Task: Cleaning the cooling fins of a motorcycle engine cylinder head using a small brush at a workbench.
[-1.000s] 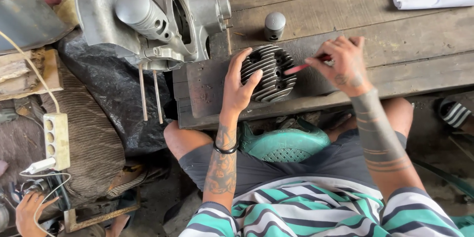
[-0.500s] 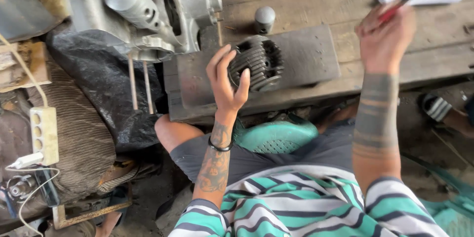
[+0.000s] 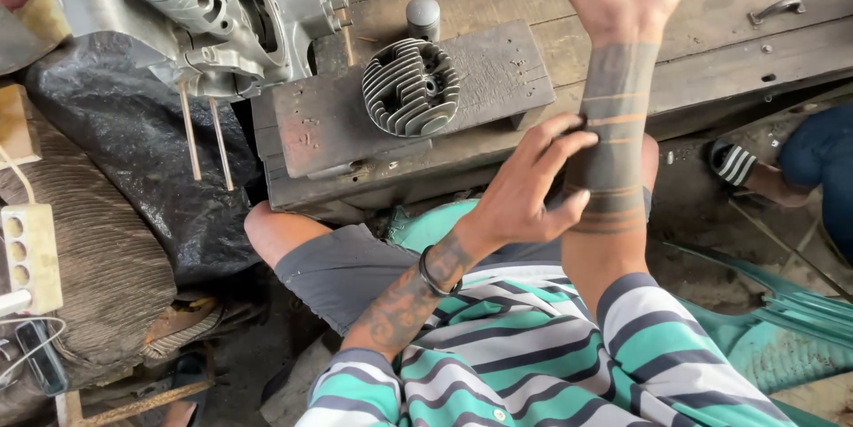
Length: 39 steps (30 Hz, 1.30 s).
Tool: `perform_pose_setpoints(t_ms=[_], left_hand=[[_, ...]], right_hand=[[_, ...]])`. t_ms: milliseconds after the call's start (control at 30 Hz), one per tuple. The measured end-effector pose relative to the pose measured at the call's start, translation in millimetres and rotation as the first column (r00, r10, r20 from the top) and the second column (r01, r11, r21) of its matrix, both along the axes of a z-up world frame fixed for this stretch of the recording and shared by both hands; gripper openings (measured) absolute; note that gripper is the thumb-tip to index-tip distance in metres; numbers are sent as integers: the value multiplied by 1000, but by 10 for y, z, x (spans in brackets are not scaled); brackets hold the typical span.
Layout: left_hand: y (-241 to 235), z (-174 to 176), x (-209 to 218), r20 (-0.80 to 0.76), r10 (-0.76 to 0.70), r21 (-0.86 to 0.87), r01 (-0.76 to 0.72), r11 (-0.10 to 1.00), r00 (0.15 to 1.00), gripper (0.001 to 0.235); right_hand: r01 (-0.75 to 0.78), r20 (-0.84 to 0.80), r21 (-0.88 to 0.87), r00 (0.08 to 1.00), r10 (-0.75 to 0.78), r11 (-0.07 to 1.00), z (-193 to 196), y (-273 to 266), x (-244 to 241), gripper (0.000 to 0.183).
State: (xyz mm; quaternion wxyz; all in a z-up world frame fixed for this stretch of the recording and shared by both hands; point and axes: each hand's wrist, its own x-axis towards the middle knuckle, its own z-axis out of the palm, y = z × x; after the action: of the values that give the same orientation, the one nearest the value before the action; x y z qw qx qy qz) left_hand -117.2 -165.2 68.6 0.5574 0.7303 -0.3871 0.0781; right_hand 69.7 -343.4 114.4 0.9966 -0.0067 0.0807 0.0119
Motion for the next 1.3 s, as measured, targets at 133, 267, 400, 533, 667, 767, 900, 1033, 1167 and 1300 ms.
perform_pose_setpoints(t_ms=[133, 267, 400, 533, 667, 767, 900, 1033, 1167, 1300], left_hand=[[76, -58, -363, 38, -67, 76, 64, 995, 997, 53], [129, -57, -480, 10, -160, 71, 158, 985, 987, 29], [67, -30, -347, 10, 87, 44, -87, 995, 996, 58], [11, -146, -636, -10, 60, -11, -60, 998, 998, 61], [45, -234, -582, -168, 1, 16, 2, 1000, 986, 41], [29, -248, -406, -129, 14, 10, -13, 1000, 992, 47], [-23, -315, -544, -175, -47, -1, 47, 999, 983, 68], [159, -411, -686, -327, -391, -53, 396, 917, 860, 10], [546, -294, -188, 16, -55, 14, 55, 998, 998, 10], [1335, -237, 821, 60, 496, -179, -479, 859, 866, 22]], right_hand=[[-3, 30, 10, 1000, 2, 1000, 30, 10, 14, 38], [-43, 57, 88, 998, 38, 995, -31, 45, 32, 38], [-77, 62, 113, 996, 71, 991, -142, 98, 103, 33], [-61, 52, 70, 997, 57, 996, -91, 28, 167, 35], [28, 4, 19, 1000, -28, 999, -488, -274, 290, 34], [-22, -14, 113, 1000, 24, 993, -726, -368, 325, 26], [-52, 31, 35, 998, 51, 998, -724, -340, 332, 23], [-58, 67, -184, 995, 72, 981, -690, -289, 158, 28], [108, 12, -658, 991, -133, 746, -279, 353, -443, 46], [-13, -3, -887, 1000, 24, 462, -636, 668, -1012, 62]])
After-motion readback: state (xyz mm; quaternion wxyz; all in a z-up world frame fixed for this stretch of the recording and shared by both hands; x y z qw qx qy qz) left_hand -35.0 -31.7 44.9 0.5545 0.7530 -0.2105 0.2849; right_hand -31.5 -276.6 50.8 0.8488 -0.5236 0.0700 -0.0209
